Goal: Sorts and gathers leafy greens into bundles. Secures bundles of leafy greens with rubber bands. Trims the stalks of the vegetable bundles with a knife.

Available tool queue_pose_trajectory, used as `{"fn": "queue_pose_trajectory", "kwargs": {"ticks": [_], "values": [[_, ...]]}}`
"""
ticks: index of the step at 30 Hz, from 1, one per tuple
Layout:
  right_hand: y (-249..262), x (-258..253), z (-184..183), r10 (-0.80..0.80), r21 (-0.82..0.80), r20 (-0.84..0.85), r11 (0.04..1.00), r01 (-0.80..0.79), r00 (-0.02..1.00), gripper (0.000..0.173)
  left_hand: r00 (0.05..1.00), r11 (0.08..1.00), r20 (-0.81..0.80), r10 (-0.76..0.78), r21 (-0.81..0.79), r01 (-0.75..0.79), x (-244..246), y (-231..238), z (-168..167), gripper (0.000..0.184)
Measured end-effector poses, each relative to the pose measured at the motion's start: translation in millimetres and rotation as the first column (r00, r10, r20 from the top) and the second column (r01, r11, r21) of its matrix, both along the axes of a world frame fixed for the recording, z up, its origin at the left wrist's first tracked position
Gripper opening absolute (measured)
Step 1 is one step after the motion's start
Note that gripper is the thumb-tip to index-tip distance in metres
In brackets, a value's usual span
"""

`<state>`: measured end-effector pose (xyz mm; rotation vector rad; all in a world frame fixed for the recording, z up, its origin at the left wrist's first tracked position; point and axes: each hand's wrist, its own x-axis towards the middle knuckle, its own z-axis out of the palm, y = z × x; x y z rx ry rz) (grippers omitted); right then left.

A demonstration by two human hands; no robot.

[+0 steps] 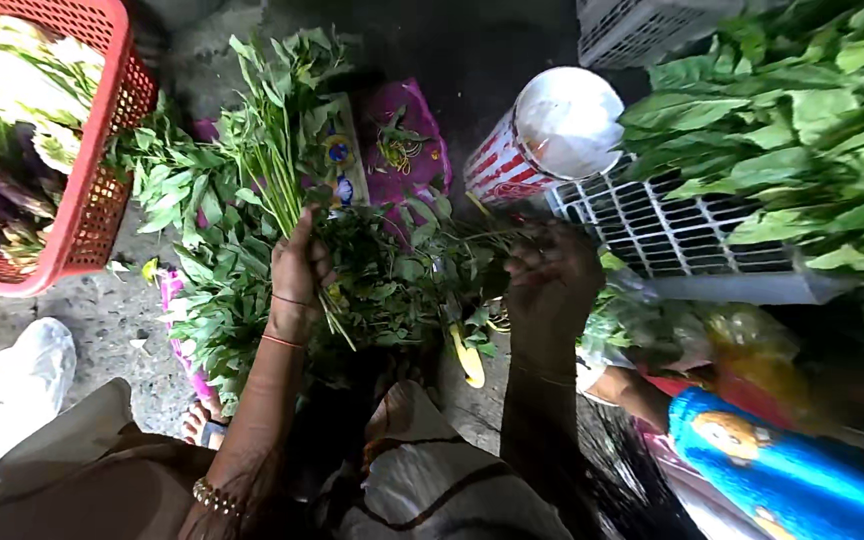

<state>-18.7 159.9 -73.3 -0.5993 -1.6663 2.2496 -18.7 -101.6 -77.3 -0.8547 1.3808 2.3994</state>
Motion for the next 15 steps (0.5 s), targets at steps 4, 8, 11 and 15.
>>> {"fn": "queue_pose_trajectory", "kwargs": {"ticks": [4,8,11,15], "values": [[13.2,24.7,-1.9,-0.06,0.239,0.07,0.97,0.042,0.996,0.02,1.0,0.996,0.001,-0.03,0.079,0.03,1.6,-1.6,0.5,0.047],[28.5,61.6,-12.1,-0.063,0.848,0.432,0.369,-0.381,0.9,0.042,0.979,0.962,-0.169,-0.111,0.228,0.149,2.1,-12.5,-5.1,0.034],[4.7,56.3,-20.4,0.136,0.709,0.521,0.481,-0.516,0.843,0.056,0.965,0.943,-0.243,-0.094,0.289,0.165,-3.6,0.4,-12.1,0.028],[-51.5,47.0,-31.4,0.464,-0.105,0.4,0.88,-0.463,0.791,0.057,0.955,0.965,-0.29,-0.06,0.227,0.13,-9.1,25.2,-5.4,0.023]]}}
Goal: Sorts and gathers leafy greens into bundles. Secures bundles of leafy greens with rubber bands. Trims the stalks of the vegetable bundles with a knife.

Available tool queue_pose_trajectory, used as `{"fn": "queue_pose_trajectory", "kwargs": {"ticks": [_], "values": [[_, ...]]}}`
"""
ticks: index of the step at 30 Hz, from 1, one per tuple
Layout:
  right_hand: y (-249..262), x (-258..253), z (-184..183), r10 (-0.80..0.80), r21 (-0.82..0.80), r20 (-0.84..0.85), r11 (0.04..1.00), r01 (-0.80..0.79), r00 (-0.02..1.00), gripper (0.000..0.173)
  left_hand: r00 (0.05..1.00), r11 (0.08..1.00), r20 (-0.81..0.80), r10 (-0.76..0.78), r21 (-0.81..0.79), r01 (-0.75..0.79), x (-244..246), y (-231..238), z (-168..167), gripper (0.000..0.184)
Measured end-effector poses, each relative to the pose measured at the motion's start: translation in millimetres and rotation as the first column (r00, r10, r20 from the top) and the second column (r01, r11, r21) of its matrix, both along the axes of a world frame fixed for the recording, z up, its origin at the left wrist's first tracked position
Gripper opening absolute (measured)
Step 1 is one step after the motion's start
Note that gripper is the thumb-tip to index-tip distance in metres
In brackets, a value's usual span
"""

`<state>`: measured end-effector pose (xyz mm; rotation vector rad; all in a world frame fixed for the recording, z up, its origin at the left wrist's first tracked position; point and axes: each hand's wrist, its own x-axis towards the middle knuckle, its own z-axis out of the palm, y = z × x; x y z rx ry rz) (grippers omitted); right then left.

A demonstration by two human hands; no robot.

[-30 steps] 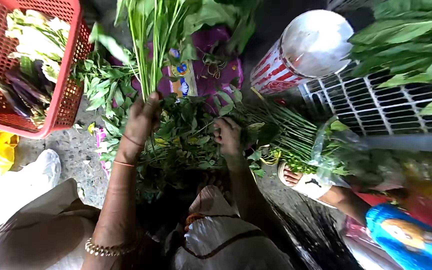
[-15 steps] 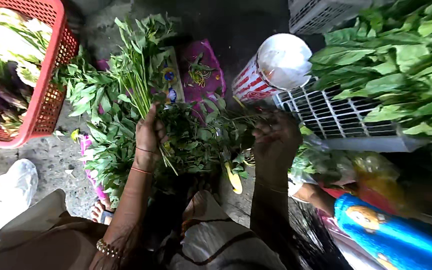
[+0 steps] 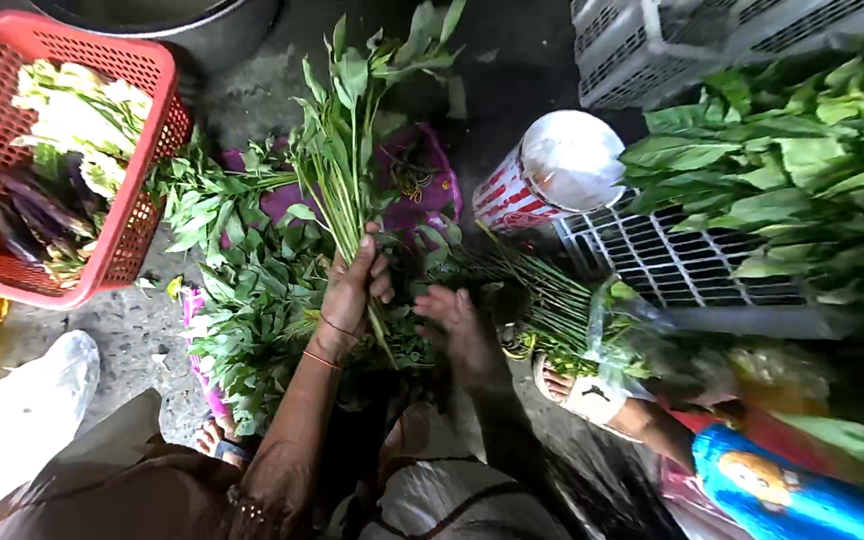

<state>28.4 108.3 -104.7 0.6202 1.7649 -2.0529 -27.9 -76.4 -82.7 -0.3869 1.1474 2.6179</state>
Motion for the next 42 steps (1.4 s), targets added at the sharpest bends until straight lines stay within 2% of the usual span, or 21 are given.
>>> {"fn": "queue_pose_trajectory", "kwargs": {"ticks": [1,4,5,7,10,12,14,17,19,21,22,23,25,27,29,30,32,34,35,40,42], "values": [[-12.7,5.1,-5.6,-0.089,-0.22,0.09,0.97,0.107,0.992,0.063,1.0,1.0,-0.012,0.015,-0.027,-0.015,-3.1,4.6,4.3,0.023],[-30.5,21.1,-22.5,-0.209,-0.612,0.391,0.669,0.423,0.896,0.079,0.995,0.992,-0.07,0.068,-0.101,-0.075,-9.9,17.7,5.4,0.025],[-32.6,21.8,-24.6,-0.222,-0.632,0.443,0.611,0.478,0.869,0.078,0.995,0.984,-0.071,0.076,-0.158,-0.086,-6.4,24.1,-2.7,0.028],[-44.0,10.6,-13.8,-0.303,-0.537,0.449,0.66,0.525,0.841,0.065,0.996,0.941,-0.022,0.083,-0.327,-0.085,13.5,42.6,-27.4,0.038],[-61.9,-0.2,-7.3,-0.291,-0.177,0.209,0.928,0.328,0.934,0.043,0.991,0.844,0.11,0.073,-0.536,-0.002,53.2,68.7,-51.9,0.052],[-57.2,13.0,-24.1,-0.043,0.132,0.019,0.99,0.04,0.999,0.043,0.974,0.805,0.188,0.125,-0.593,0.011,66.0,74.4,-57.0,0.052],[-50.8,13.5,-33.7,0.124,0.329,-0.032,0.938,-0.106,0.992,0.044,0.959,0.764,0.243,0.145,-0.643,0.047,69.0,69.0,-61.5,0.054],[-46.9,-7.1,-30.8,0.344,0.414,0.066,0.845,-0.339,0.937,0.043,0.922,0.612,0.387,0.003,-0.73,0.304,81.9,59.4,-66.5,0.05],[-50.5,-30.8,-34.1,0.539,0.486,0.219,0.663,-0.57,0.813,0.058,0.86,0.475,0.485,-0.159,-0.726,0.498,88.1,58.4,-67.3,0.057],[-59.9,-46.1,-34.8,0.587,0.546,0.365,0.494,-0.677,0.723,0.06,0.83,0.38,0.484,-0.278,-0.738,0.558,90.1,58.5,-67.1,0.068],[-61.5,-49.3,-33.1,0.574,0.563,0.364,0.492,-0.665,0.733,0.053,0.831,0.384,0.446,-0.333,-0.74,0.552,88.2,56.2,-66.0,0.074],[-58.7,-50.8,-30.5,0.558,0.562,0.305,0.549,-0.619,0.772,0.045,0.839,0.438,0.377,-0.393,-0.725,0.531,84.2,51.8,-64.0,0.081],[-44.2,-50.0,-23.9,0.467,0.465,0.1,0.759,-0.456,0.879,0.036,0.815,0.572,0.218,-0.537,-0.616,0.542,69.9,37.6,-52.6,0.09],[-25.8,-54.4,-16.9,0.318,0.256,-0.037,0.919,-0.299,0.947,0.027,0.744,0.599,0.125,-0.656,-0.514,0.614,47.8,20.1,-34.0,0.067],[-6.1,-61.9,-5.8,0.212,0.008,-0.087,0.977,-0.212,0.973,0.02,0.701,0.538,0.177,-0.691,-0.523,0.661,26.2,-0.7,-16.5,0.041],[1.5,-64.5,0.3,0.174,-0.128,-0.103,0.974,-0.187,0.979,0.021,0.729,0.55,0.216,-0.649,-0.529,0.646,18.5,-7.7,-11.6,0.039],[8.9,-66.0,13.1,0.118,-0.402,-0.125,0.902,-0.159,0.985,0.025,0.838,0.696,0.219,-0.5,-0.475,0.539,8.2,-7.8,-8.7,0.043],[7.8,-64.0,20.8,0.118,-0.588,-0.157,0.786,-0.189,0.981,0.024,0.889,0.825,0.126,-0.439,-0.335,0.455,1.5,1.1,-6.9,0.048],[4.5,-62.5,22.2,0.13,-0.648,-0.168,0.733,-0.209,0.977,0.021,0.887,0.844,0.064,-0.458,-0.283,0.456,-2.2,6.5,-3.7,0.049],[-11.2,-51.4,27.2,0.2,-0.73,-0.175,0.63,-0.263,0.964,0.031,0.882,0.861,0.019,-0.471,-0.207,0.464,-16.5,24.8,25.7,0.034],[-13.2,-42.2,37.8,0.248,-0.576,-0.086,0.778,-0.251,0.965,0.048,0.908,0.889,0.004,-0.419,-0.203,0.411,-16.9,22.0,27.8,0.029]]}}
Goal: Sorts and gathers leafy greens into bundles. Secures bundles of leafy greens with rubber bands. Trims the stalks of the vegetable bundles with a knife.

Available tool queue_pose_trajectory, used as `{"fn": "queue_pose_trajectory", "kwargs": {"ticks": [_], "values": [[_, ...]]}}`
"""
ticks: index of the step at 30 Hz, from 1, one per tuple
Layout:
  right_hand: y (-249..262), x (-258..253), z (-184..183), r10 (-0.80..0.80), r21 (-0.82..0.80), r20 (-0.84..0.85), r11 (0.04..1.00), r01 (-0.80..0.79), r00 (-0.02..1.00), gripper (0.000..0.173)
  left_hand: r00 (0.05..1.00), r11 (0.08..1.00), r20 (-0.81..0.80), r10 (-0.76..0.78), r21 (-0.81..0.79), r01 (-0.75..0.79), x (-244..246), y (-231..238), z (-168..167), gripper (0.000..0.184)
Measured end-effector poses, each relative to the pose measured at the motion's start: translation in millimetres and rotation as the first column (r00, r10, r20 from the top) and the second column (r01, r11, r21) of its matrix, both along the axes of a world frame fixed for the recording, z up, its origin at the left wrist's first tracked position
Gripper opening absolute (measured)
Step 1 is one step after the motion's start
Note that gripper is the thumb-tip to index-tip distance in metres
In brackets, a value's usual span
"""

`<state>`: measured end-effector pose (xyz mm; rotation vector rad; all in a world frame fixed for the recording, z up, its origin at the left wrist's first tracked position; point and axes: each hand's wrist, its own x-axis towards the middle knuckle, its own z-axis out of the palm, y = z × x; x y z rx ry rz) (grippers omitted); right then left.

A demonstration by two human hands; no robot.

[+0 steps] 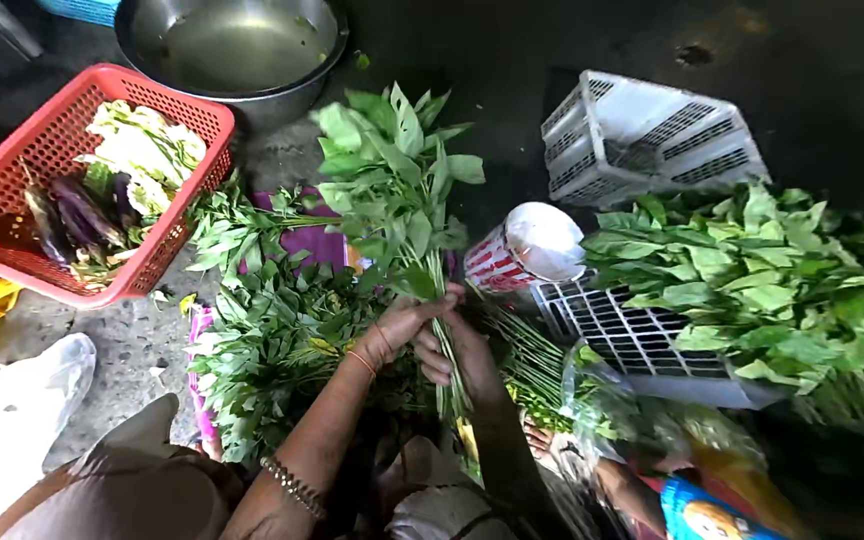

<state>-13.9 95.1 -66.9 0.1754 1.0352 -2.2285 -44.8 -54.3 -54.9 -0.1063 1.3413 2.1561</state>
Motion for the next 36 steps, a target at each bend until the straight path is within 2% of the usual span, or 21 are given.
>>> {"fn": "queue_pose_trajectory", "kwargs": {"ticks": [1,3,6,7,10,12,14,15,17,18,20,22,23,24,25,26,28,30,32,34,36], "values": [[-1.7,6.2,7.0,0.011,0.183,0.007,0.983,-0.012,1.0,0.053,1.0,0.999,-0.004,0.024,-0.036,-0.024,1.1,-1.9,5.0,0.027],[1.2,25.0,13.3,0.055,0.454,-0.049,0.89,-0.027,0.997,0.046,0.999,0.995,0.004,0.054,-0.089,-0.053,3.6,-5.1,19.5,0.024],[8.1,56.5,12.1,0.049,0.606,-0.139,0.794,0.046,0.989,0.056,0.995,0.994,-0.026,0.1,0.053,-0.099,1.6,-3.0,4.8,0.027],[8.1,63.0,9.0,-0.017,0.583,-0.16,0.805,0.108,0.987,0.059,0.994,0.991,-0.031,0.107,0.08,-0.104,-0.2,-1.0,6.3,0.027],[-8.3,54.6,10.3,-0.308,0.356,-0.123,0.874,0.332,0.943,0.065,0.984,0.976,-0.018,0.177,0.128,-0.173,0.3,13.5,37.2,0.029],[-26.9,36.7,29.3,-0.49,0.369,-0.102,0.789,0.491,0.866,0.062,0.95,0.94,-0.075,0.304,0.184,-0.286,4.6,30.8,59.5,0.031],[-31.5,19.6,52.8,-0.657,0.368,-0.182,0.645,0.67,0.732,0.047,0.921,0.933,-0.196,0.338,0.195,-0.301,0.8,48.6,75.3,0.033],[-29.9,15.6,59.1,-0.678,0.269,-0.207,0.654,0.708,0.705,0.044,0.903,0.932,-0.251,0.349,0.193,-0.307,-2.2,51.7,79.9,0.032],[-34.6,5.3,67.3,-0.72,0.076,-0.058,0.688,0.722,0.692,0.044,0.879,0.931,-0.313,0.36,0.175,-0.319,-5.6,48.6,84.6,0.031],[-35.9,-0.5,70.4,-0.71,0.001,0.063,0.703,0.711,0.702,0.048,0.875,0.934,-0.331,0.353,0.173,-0.311,-5.9,47.5,84.1,0.031],[-36.3,-5.6,73.6,-0.623,-0.039,0.157,0.771,0.635,0.766,0.052,0.862,0.932,-0.359,0.359,0.185,-0.311,-5.4,49.4,77.0,0.032],[-42.8,-3.1,82.2,-0.538,0.105,0.108,0.842,0.528,0.836,0.053,0.856,0.93,-0.37,0.361,0.212,-0.301,-3.3,45.8,77.2,0.036],[-45.2,-1.5,90.0,-0.519,0.242,0.003,0.83,0.503,0.855,0.05,0.853,0.929,-0.375,0.364,0.216,-0.301,-2.5,40.2,81.0,0.037],[-43.8,-0.8,98.1,-0.498,0.37,-0.187,0.763,0.53,0.847,0.046,0.846,0.931,-0.391,0.363,0.2,-0.307,-2.3,32.9,83.9,0.038],[-37.6,-3.5,106.9,-0.448,0.441,-0.423,0.658,0.611,0.788,0.043,0.838,0.934,-0.412,0.357,0.175,-0.311,-2.8,24.8,85.3,0.04],[-29.6,-9.5,121.3,-0.385,0.437,-0.634,0.537,0.722,0.671,0.039,0.833,0.937,-0.428,0.35,0.157,-0.313,-3.9,17.4,86.3,0.04],[-18.6,-20.6,167.1,-0.236,0.316,-0.88,0.357,0.879,0.413,0.031,0.836,0.946,-0.442,0.324,0.131,-0.298,-5.0,5.8,87.5,0.039],[-21.8,-29.4,209.1,-0.033,0.23,-0.969,0.236,0.944,0.244,0.031,0.847,0.955,-0.441,0.297,0.117,-0.274,-3.0,0.6,90.0,0.034],[-32.2,-42.5,232.9,0.093,0.239,-0.969,0.136,0.961,0.228,0.038,0.833,0.949,-0.454,0.316,0.134,-0.287,-2.1,1.2,85.8,0.026],[-40.0,-53.3,241.3,0.077,0.266,-0.963,0.121,0.956,0.258,0.021,0.817,0.941,-0.471,0.333,0.115,-0.317,0.5,2.0,81.1,0.013],[-41.4,-55.2,240.2,-0.023,0.271,-0.96,0.184,0.945,0.28,0.003,0.794,0.932,-0.49,0.359,0.135,-0.337,4.2,-2.3,90.1,0.02]]}}
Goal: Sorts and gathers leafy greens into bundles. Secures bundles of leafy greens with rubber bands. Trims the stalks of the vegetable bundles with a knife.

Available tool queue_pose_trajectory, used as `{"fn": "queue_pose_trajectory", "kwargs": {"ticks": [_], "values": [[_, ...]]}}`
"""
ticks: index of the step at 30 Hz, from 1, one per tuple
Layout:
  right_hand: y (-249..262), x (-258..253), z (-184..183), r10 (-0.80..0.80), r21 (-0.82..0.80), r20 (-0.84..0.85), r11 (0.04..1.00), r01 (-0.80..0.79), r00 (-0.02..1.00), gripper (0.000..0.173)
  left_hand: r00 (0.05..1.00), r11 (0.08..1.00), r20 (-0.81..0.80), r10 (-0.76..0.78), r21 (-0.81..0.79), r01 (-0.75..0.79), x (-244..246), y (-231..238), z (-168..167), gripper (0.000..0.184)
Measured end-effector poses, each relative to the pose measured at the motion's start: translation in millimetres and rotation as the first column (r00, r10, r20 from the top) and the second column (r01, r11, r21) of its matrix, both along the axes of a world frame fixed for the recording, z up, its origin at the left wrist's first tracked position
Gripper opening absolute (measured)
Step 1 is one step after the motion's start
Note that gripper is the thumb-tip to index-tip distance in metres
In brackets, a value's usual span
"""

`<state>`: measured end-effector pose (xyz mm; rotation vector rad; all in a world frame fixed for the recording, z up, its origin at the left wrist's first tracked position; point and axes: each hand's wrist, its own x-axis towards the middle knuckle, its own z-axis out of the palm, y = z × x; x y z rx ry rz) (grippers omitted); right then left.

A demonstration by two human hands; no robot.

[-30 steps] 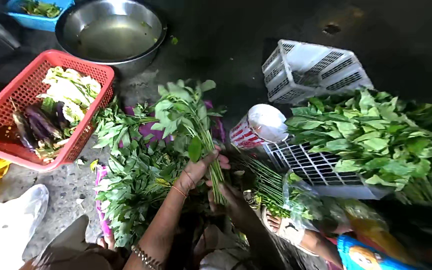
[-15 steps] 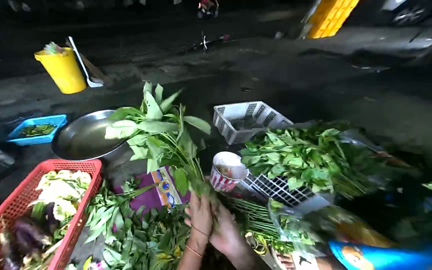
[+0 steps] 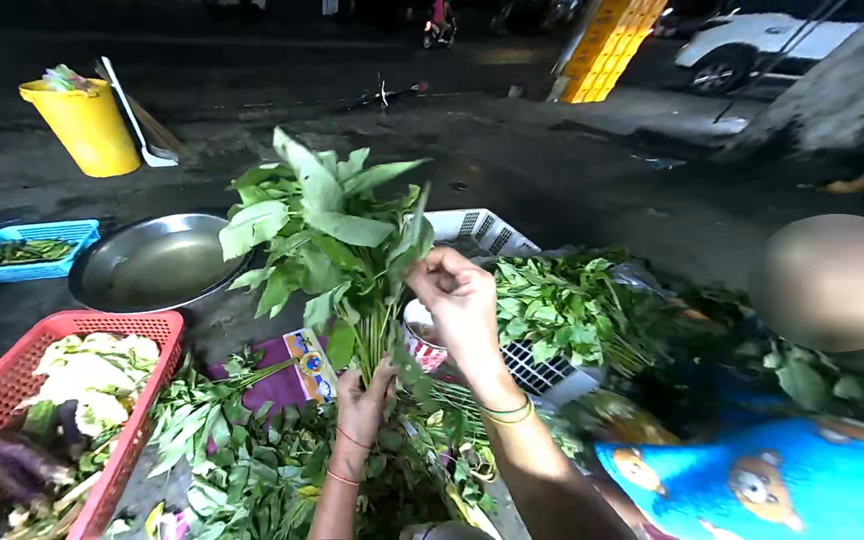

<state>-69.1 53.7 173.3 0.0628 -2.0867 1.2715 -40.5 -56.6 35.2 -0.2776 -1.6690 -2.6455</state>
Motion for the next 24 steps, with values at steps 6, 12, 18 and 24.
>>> {"fn": "queue_pose_trajectory", "kwargs": {"ticks": [6,12,18,24], "values": [[13.2,19.3,-23.2,0.3,-0.597,0.018,0.769,-0.23,0.954,0.015,0.979,0.977,0.132,-0.155,0.167,0.132,-6.4,-18.2,11.4,0.029],[39.1,42.1,-78.3,0.394,-0.677,0.134,0.707,-0.207,0.909,0.028,0.975,0.997,0.207,-0.077,0.012,0.076,-12.6,-21.1,-0.3,0.021],[62.1,56.6,-119.1,-0.009,0.305,0.45,0.941,-0.144,0.893,0.042,0.978,0.862,0.201,0.063,-0.505,0.048,-13.0,-21.0,4.5,0.032],[29.3,36.0,-71.5,0.174,0.207,0.047,0.962,-0.18,0.984,0.026,0.993,0.767,0.055,0.106,-0.64,-0.046,-12.0,-8.5,-1.0,0.034]]}}
